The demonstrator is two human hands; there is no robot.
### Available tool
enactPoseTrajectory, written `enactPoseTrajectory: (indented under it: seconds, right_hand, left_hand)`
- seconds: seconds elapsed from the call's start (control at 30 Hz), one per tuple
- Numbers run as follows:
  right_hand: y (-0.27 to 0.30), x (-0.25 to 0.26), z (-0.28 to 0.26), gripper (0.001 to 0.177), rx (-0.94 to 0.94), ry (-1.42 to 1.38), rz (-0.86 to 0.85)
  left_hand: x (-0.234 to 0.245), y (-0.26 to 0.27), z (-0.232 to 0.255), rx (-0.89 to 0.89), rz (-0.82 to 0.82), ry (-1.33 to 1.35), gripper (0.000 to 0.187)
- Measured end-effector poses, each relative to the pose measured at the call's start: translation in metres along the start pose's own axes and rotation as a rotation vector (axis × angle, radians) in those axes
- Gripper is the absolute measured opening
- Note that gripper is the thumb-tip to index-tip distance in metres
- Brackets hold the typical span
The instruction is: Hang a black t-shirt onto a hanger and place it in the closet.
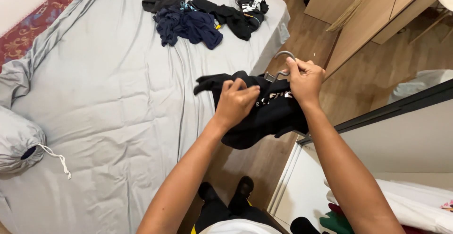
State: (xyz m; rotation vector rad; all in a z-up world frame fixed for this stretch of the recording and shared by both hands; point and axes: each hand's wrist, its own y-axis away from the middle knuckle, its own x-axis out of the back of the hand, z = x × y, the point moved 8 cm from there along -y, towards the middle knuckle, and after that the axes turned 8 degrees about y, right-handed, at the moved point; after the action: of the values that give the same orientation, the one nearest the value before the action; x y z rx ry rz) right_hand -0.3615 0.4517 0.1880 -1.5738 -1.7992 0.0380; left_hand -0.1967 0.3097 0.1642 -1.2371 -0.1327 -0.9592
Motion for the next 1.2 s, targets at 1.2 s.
enactPoseTrajectory:
  seconds: [1.2]
  right_hand:
    - [0.045,-0.057,-0.049,0.012,-0.023,-0.038,-0.033]
  left_hand:
    - [0.011,-0.017,-0.022,0.112,0.066,-0.017,0.042]
